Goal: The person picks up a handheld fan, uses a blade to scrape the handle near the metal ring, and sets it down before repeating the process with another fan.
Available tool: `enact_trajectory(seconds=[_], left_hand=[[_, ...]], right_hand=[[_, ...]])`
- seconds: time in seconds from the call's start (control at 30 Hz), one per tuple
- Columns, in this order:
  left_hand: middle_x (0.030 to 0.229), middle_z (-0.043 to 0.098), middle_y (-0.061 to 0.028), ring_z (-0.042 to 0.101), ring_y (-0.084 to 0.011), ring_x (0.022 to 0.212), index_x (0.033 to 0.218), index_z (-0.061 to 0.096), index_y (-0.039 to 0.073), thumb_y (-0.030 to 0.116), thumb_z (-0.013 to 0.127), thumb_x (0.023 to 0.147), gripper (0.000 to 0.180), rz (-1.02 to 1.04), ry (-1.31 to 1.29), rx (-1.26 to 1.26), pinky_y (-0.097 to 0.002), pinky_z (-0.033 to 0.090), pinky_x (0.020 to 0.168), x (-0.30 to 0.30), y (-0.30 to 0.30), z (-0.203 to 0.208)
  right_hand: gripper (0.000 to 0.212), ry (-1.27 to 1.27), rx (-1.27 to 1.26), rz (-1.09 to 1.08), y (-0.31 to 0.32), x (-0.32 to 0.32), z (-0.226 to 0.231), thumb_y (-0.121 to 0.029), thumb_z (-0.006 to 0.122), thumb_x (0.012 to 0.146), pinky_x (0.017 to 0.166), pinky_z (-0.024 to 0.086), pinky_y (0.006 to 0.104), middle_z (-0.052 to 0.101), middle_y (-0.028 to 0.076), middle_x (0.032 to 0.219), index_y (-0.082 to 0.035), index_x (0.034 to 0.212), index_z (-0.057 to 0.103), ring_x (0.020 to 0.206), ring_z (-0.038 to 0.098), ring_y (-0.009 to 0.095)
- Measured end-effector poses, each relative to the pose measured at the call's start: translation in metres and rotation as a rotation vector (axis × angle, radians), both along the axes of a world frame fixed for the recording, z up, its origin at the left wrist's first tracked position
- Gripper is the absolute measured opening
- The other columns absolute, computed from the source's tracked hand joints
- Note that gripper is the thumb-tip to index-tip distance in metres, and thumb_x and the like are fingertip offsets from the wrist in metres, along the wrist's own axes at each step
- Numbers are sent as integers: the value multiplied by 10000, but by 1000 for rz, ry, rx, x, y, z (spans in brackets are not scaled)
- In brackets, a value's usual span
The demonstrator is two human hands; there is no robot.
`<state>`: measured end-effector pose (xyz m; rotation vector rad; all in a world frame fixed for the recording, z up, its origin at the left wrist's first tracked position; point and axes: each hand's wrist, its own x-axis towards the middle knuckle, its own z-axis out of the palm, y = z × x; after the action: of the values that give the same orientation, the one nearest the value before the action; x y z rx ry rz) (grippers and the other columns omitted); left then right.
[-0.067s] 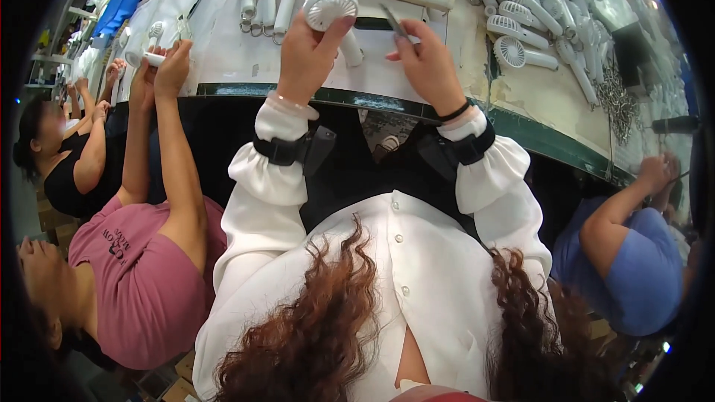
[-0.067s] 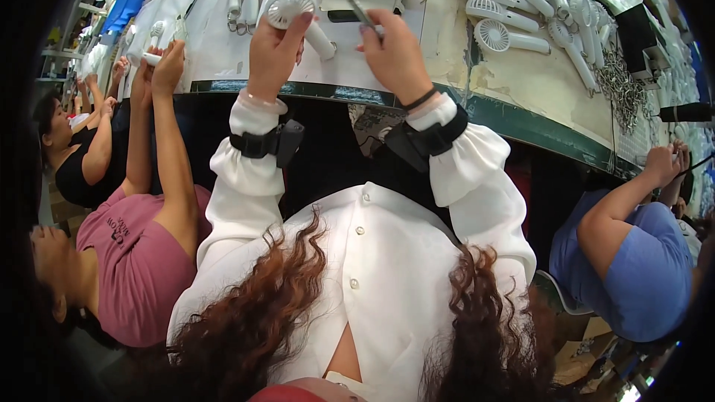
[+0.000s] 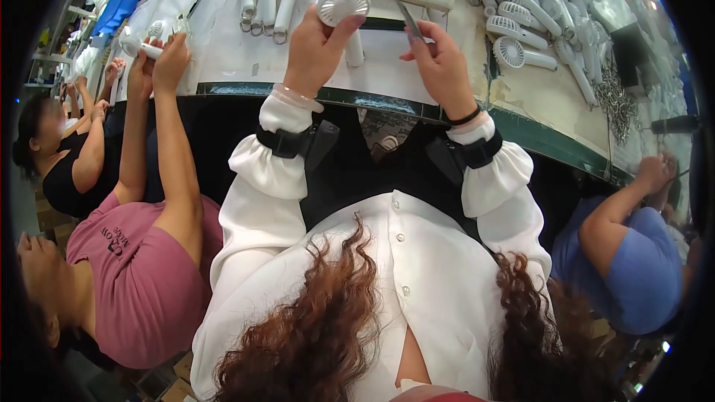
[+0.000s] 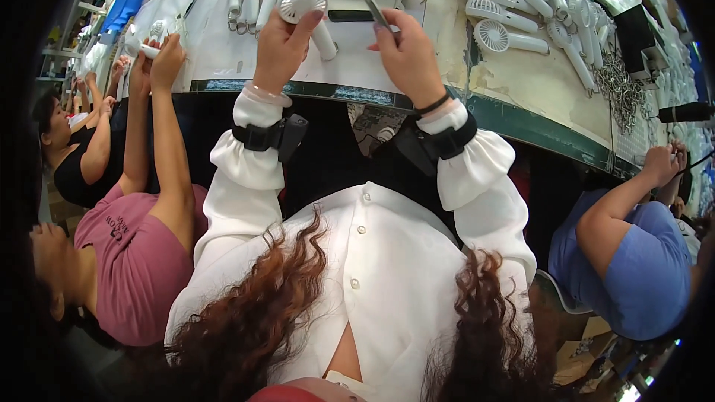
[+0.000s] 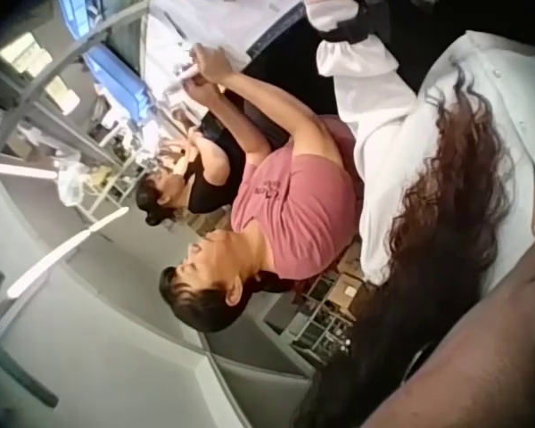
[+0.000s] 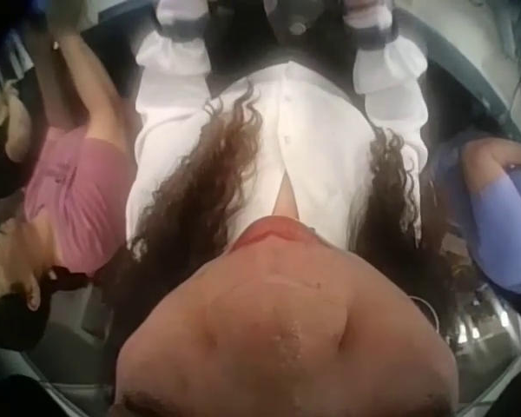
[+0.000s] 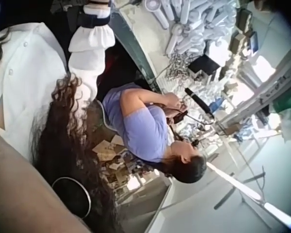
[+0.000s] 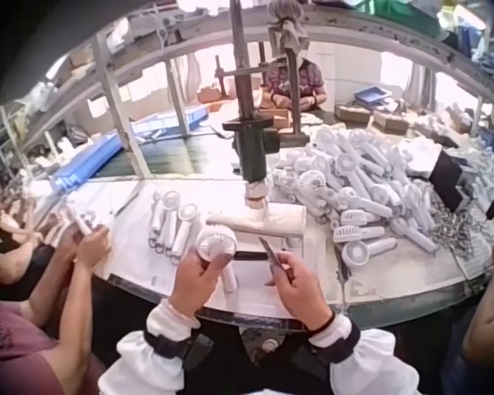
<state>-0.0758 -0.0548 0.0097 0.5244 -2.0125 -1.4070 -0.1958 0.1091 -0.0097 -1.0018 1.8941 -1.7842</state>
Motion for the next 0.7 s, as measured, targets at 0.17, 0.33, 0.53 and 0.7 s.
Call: enact_trajectory(seconds=[0.17, 0.33, 0.53, 0.7], left_hand=[[829, 646, -6, 481, -32, 561, 1074, 572, 18, 322, 655, 902, 359, -116, 112, 109, -197, 394, 506, -2, -1, -6], [809, 642, 2, 492, -42, 597, 1105, 580, 19, 340, 665, 893, 394, -134, 131, 106, -213, 417, 555, 4, 7, -12], [768, 628, 10, 482, -36, 594, 1113, 580, 15, 343, 652, 901, 397, -117, 50, 16, -208, 403, 547, 11, 9, -13], [727, 604, 22, 460, -30, 582, 1124, 577, 13, 333, 659, 896, 402, -120, 29, -34, -204, 386, 535, 12, 10, -8]], right_hand=[[253, -40, -42, -23, 26, -16, -21, -111, 546, 949, 647, 459, 196, 644, 34, 992, 7, 1172, 567, 731, 607, 77], [243, -79, -100, -6, 34, -8, -23, -104, 535, 958, 653, 451, 187, 637, 46, 1004, 13, 1167, 575, 708, 557, 66], [241, -67, -107, 13, 31, -10, -25, -92, 529, 959, 656, 455, 188, 636, 60, 1001, 21, 1167, 574, 709, 552, 69], [241, -59, -103, 9, 31, -10, -25, -96, 529, 959, 658, 459, 191, 637, 61, 997, 23, 1164, 574, 709, 555, 69]])
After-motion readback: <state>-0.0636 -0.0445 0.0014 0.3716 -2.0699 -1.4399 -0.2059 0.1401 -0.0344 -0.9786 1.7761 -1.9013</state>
